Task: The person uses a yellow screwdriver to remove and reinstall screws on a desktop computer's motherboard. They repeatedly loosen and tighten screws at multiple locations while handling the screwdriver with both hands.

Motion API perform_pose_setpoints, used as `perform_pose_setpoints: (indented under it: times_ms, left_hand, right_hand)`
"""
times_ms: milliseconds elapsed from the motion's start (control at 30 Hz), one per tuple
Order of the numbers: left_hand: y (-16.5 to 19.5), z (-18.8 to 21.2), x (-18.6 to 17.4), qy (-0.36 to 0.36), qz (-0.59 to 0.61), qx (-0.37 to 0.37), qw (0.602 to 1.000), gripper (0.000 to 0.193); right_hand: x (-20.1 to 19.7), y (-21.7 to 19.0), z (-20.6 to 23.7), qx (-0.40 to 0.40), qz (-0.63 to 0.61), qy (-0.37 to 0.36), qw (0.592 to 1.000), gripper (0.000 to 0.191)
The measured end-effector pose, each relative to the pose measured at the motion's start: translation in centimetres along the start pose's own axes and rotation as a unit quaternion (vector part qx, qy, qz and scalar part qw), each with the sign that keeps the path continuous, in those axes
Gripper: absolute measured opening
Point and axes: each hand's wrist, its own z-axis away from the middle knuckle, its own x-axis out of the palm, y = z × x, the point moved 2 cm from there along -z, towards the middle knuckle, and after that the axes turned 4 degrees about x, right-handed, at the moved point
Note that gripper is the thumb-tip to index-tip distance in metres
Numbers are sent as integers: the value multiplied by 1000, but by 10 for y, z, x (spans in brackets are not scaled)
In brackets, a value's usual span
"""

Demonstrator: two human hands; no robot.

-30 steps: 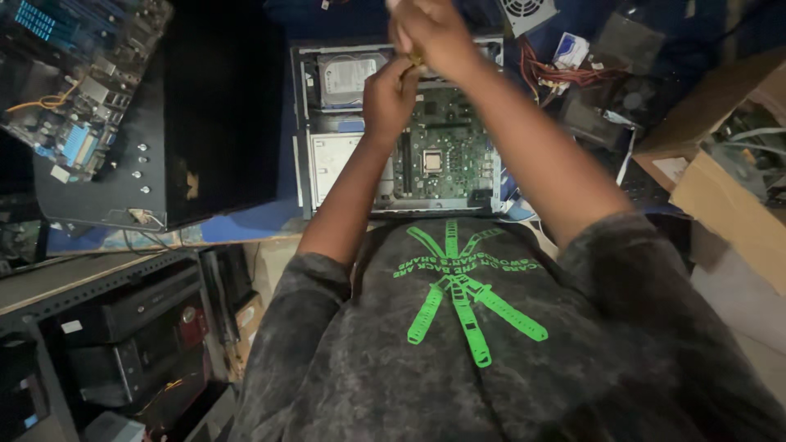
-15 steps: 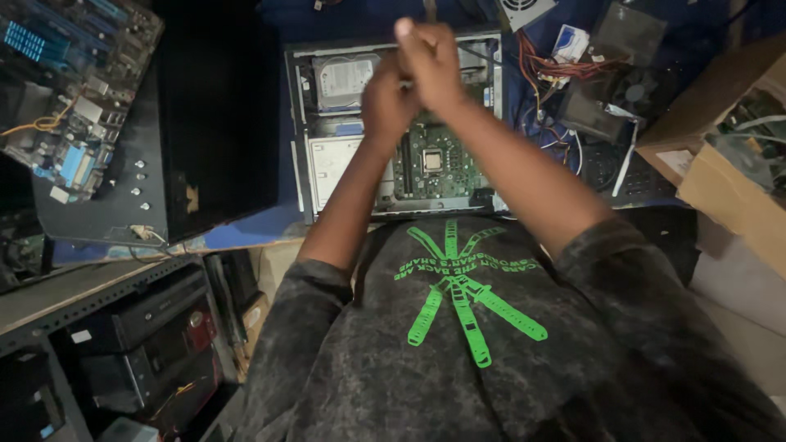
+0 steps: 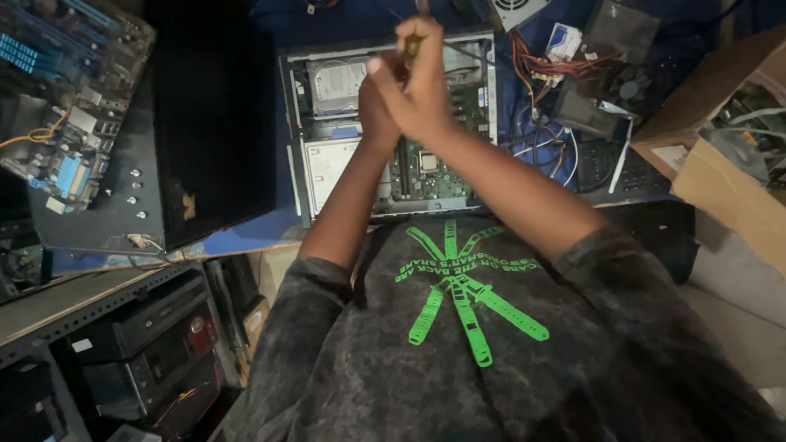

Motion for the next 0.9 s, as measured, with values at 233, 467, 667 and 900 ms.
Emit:
perform_pose_setpoints:
  times_ms: [233,467,667,900]
  left_hand:
    - [1,-4,-6,-95,-3,99,990,22]
    - [1,-7,-14,-31,53,22,998,25]
    - [1,-3,-11,-62,-23,83,994,28]
    - [2,-4,-13,-39,-95,123,987,21]
  right_hand:
    - [-16,47,-36,242,-309,-221,893,59]
    - [4,-36,-9,-116,96,15,988,39]
    - [7,9,-19,76,-60,-172,980,49]
    - [-7,13,-33,127,-55,-129,982,37]
